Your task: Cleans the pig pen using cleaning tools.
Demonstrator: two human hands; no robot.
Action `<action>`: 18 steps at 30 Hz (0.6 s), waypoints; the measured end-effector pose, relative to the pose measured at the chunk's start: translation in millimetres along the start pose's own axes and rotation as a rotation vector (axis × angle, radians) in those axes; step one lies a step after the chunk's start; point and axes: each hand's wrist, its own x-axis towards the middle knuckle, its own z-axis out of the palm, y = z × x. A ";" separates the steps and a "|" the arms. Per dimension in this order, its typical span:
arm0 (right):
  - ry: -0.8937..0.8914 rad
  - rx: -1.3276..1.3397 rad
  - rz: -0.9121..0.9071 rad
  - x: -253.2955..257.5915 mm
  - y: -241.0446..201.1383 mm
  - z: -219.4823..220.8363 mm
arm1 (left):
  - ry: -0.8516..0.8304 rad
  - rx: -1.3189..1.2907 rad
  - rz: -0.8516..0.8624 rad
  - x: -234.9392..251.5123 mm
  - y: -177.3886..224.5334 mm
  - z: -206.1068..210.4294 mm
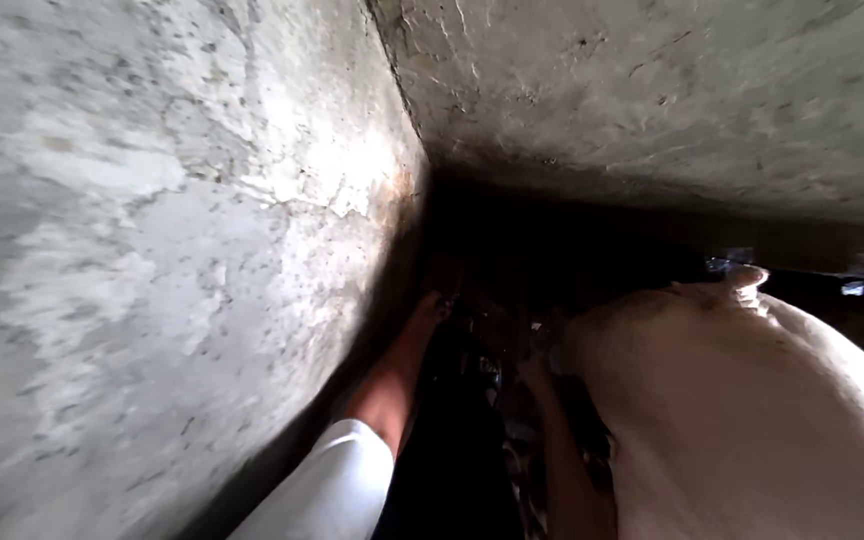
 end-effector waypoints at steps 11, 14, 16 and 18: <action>-0.242 -0.099 -0.151 20.9 -26.9 23.0 | 0.038 0.038 -0.022 23.1 4.9 18.7; -0.125 -0.132 -0.068 -11.4 -14.2 -16.7 | 0.027 -0.064 -0.001 20.6 9.9 16.2; -0.048 -0.143 -0.066 -10.5 -17.2 -33.4 | 0.010 -0.160 -0.002 16.8 10.9 18.4; -0.054 -0.190 -0.087 6.2 -41.6 -35.5 | 0.021 -0.186 0.005 14.0 9.8 22.7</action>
